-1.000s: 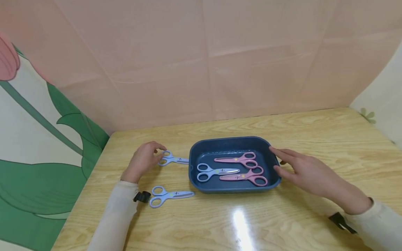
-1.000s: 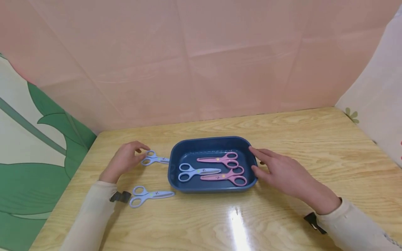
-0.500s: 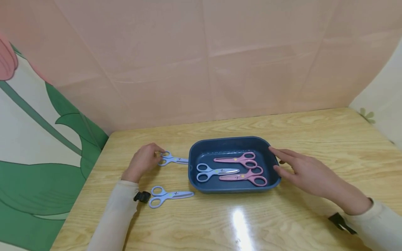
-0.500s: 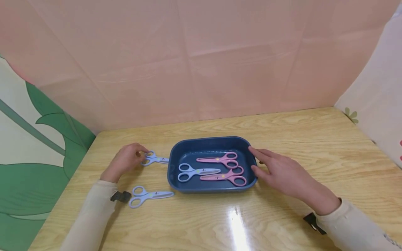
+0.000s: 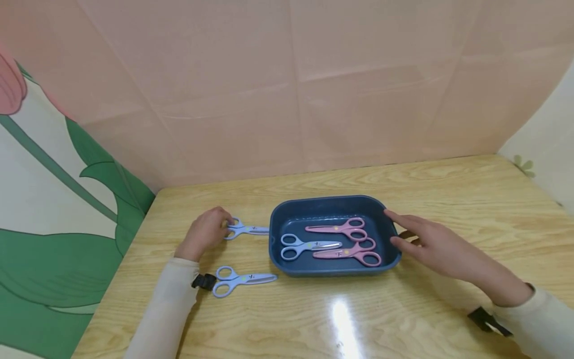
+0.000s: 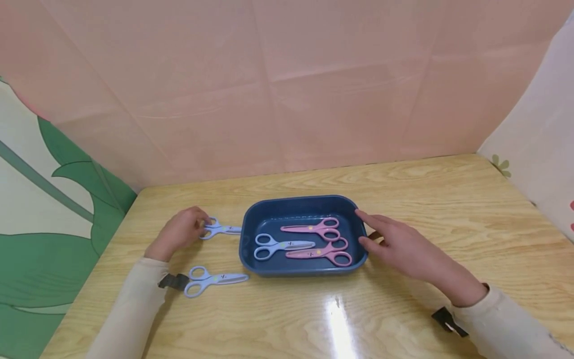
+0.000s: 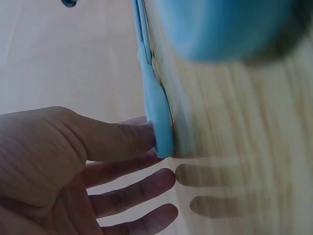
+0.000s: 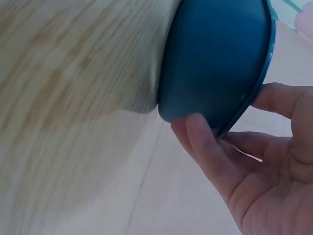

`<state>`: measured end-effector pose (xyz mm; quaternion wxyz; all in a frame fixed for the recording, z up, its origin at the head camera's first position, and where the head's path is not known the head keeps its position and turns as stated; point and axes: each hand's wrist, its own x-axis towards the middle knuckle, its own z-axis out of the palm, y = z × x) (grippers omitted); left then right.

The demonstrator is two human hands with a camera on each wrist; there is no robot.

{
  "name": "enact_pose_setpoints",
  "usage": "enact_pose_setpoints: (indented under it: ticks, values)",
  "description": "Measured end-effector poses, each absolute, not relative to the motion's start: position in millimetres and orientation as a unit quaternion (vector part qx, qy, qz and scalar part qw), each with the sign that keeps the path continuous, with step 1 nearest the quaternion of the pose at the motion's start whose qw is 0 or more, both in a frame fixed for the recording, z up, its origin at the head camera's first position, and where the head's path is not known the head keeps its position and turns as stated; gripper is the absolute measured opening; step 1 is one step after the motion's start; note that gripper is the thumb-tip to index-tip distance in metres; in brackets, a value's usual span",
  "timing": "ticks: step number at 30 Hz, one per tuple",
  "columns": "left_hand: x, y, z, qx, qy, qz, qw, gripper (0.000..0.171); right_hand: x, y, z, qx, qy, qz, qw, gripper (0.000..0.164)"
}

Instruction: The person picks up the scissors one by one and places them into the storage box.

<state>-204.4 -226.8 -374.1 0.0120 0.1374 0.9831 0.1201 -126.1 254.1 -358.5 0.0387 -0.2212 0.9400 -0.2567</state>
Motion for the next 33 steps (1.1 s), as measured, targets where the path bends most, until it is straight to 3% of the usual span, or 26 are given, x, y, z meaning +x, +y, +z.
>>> enact_pose_setpoints:
  ticks: [7, 16, 33]
  values:
    - [-205.2, -228.4, -373.0, 0.137, 0.980, 0.147, -0.011, 0.014, -129.0, 256.9, -357.5, -0.212, 0.923, -0.313, 0.071, 0.067]
    - [-205.4, -227.7, -373.1, 0.139, 0.978, 0.156, -0.018, 0.016, -132.0, 258.8, -359.9, -0.163, 0.880, -0.424, 0.139, 0.085]
    - [-205.3, -224.1, -370.4, 0.146, 0.976, 0.159, -0.033, 0.017, -132.2, 260.5, -361.4, -0.175, 0.854, -0.466, 0.155, 0.071]
